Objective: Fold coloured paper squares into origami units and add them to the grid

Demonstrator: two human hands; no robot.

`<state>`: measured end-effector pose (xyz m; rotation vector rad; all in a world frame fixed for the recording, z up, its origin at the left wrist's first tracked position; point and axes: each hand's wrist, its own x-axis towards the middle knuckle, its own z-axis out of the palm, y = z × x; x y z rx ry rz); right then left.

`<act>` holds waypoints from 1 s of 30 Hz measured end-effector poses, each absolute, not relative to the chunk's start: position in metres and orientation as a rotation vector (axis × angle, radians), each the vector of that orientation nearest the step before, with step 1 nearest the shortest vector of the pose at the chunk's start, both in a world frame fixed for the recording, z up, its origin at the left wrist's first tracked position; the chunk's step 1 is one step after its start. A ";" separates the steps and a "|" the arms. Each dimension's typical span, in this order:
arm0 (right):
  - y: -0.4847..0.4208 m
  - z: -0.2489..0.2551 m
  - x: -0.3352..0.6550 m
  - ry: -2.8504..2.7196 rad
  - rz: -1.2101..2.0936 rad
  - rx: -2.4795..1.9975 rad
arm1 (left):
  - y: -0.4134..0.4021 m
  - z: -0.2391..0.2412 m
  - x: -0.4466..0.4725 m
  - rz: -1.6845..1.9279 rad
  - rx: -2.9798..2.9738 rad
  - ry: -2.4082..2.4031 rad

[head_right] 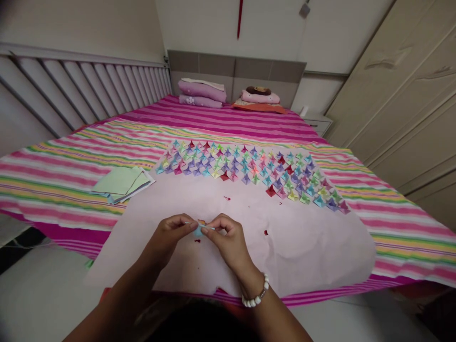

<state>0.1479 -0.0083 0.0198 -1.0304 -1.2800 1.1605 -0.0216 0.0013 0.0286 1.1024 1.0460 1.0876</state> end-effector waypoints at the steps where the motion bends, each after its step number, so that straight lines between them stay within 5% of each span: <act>1: -0.008 0.018 0.148 -1.214 1.197 -1.039 | 0.002 0.028 -0.021 1.092 1.090 1.041; 30: -0.010 0.024 0.147 -0.960 1.504 -0.946 | 0.000 0.017 -0.017 1.019 0.921 0.909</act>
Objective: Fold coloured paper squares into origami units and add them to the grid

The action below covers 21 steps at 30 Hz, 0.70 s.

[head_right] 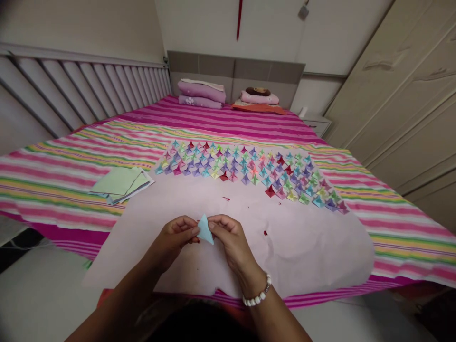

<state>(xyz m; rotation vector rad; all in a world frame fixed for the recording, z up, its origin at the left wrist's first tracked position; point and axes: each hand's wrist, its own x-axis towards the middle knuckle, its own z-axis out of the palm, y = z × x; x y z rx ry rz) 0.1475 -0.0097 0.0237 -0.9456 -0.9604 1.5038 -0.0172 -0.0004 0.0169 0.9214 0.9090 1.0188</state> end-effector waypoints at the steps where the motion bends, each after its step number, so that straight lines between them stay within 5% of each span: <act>1: -0.009 0.023 0.148 -0.989 1.471 -0.953 | 0.000 0.018 -0.017 1.020 0.935 0.921; 9: -0.007 0.020 0.150 -1.158 1.391 -1.031 | 0.001 0.024 -0.011 1.046 1.099 1.066; 21: -0.011 0.020 0.136 -1.413 0.759 -1.071 | -0.016 0.033 0.008 1.101 1.457 1.284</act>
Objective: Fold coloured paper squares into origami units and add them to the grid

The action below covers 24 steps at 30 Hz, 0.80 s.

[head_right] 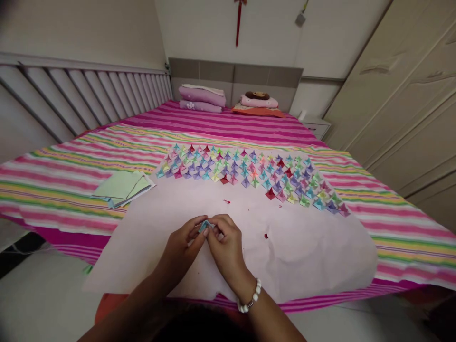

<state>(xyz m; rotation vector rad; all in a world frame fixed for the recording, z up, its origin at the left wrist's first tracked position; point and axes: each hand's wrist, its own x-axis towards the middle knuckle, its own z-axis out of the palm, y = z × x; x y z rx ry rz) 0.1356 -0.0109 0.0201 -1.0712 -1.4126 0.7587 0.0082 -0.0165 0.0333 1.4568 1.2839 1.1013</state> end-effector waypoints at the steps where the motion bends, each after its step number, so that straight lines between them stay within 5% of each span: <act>1: -0.011 0.020 0.135 -1.410 0.762 -1.068 | -0.016 0.033 0.008 1.120 1.489 1.281; 16: -0.002 0.016 0.141 -1.038 1.160 -1.067 | -0.008 0.018 -0.011 1.099 2.161 1.164; 24: -0.004 0.021 0.144 -1.017 1.362 -0.999 | -0.006 0.029 -0.011 1.163 1.833 1.128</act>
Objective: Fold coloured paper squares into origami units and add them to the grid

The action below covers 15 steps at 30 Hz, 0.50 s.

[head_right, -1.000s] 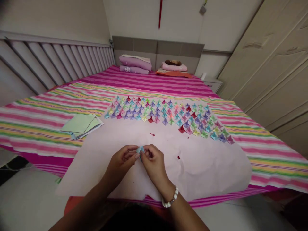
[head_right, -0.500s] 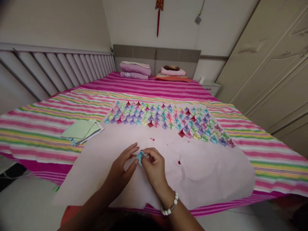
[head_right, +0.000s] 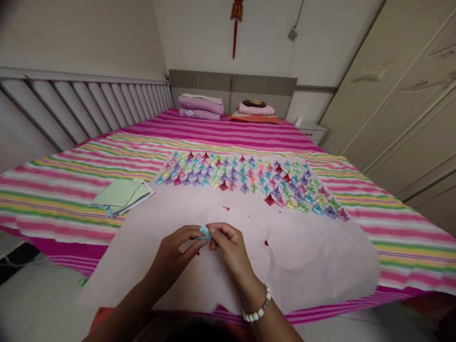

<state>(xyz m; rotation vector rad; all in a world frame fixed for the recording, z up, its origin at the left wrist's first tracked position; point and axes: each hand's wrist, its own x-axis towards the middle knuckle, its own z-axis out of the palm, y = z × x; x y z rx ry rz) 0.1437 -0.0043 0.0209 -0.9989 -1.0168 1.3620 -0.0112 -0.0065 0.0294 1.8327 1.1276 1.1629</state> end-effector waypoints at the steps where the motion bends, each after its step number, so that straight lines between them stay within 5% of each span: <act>1: -0.005 0.021 0.144 -1.022 1.376 -0.995 | -0.007 0.032 -0.012 1.168 1.723 1.140; 15: -0.010 0.017 0.141 -1.185 1.419 -1.012 | -0.006 0.034 -0.013 1.128 1.259 1.019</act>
